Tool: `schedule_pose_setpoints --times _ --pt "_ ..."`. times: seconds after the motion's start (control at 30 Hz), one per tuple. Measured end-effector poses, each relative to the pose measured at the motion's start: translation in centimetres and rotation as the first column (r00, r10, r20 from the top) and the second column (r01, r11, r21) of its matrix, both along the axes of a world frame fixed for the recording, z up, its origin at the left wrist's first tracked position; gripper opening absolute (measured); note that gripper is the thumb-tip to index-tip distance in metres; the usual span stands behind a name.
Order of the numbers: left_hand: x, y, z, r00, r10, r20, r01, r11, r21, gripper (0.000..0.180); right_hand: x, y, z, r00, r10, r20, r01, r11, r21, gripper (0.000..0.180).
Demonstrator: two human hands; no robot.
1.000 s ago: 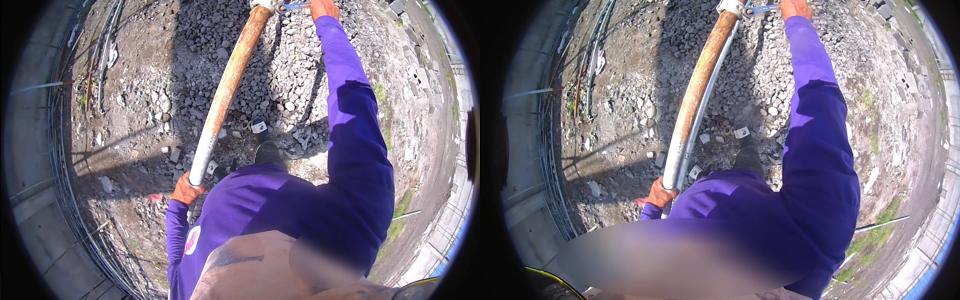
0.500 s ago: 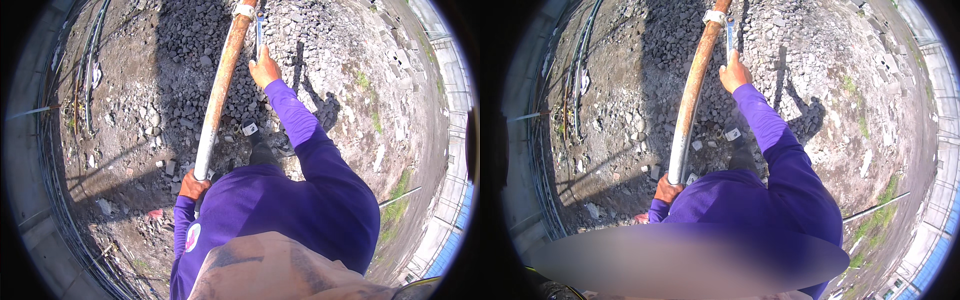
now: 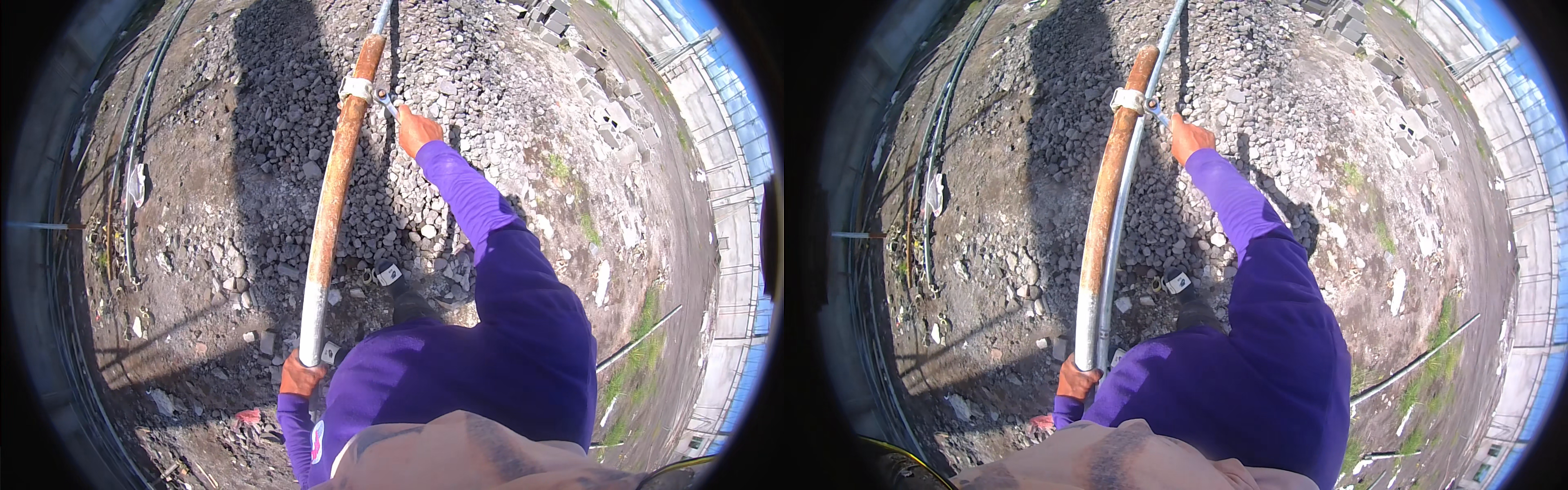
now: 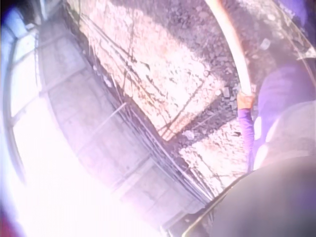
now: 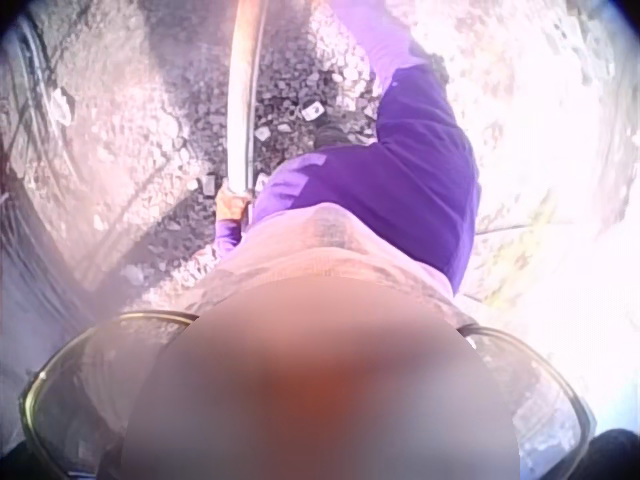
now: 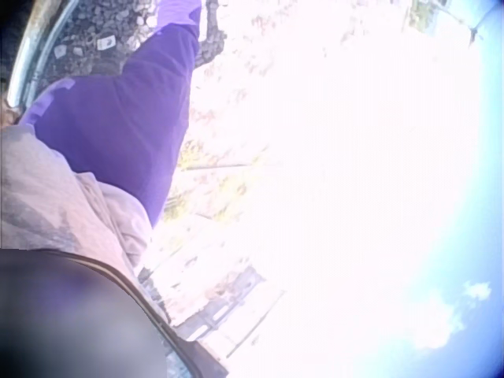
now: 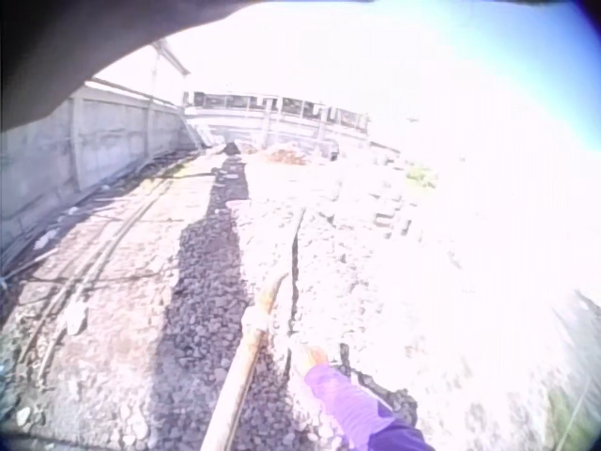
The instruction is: The person assembles scaffolding components on a construction site. They connect metal poles using clamps and tighten them with a wrench, then lift and position the assembled pole into place.
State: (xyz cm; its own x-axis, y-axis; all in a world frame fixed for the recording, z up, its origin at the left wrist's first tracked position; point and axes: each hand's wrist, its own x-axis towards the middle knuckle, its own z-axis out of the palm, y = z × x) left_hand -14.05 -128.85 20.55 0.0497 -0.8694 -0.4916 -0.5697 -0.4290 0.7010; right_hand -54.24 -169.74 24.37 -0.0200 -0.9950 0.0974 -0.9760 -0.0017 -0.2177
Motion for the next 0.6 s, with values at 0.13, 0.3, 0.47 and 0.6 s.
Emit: schedule_pose_setpoints --times 0.13,0.3,0.47,0.6 --pt "1.0 0.4 0.1 0.997 -0.065 0.049 0.066 0.997 -0.031 0.046 -4.9 -6.6 2.6 0.953 -0.087 -0.289 0.038 0.985 -0.171 0.016" --pt "1.1 0.2 0.1 0.989 -0.124 0.086 0.12 0.991 0.052 0.049 -6.3 -11.6 2.5 0.948 -0.095 -0.304 -0.03 0.923 -0.383 0.015" --pt "1.3 -0.2 -0.2 0.998 -0.051 0.032 0.049 0.998 0.041 0.05 -5.5 -4.0 -1.3 0.997 0.002 -0.075 -0.016 0.984 -0.179 0.02" --pt "1.7 -0.7 -1.4 0.998 -0.05 -0.028 0.052 0.997 0.049 0.051 -0.2 5.7 -2.5 0.983 -0.054 0.174 0.042 0.996 0.073 0.043"
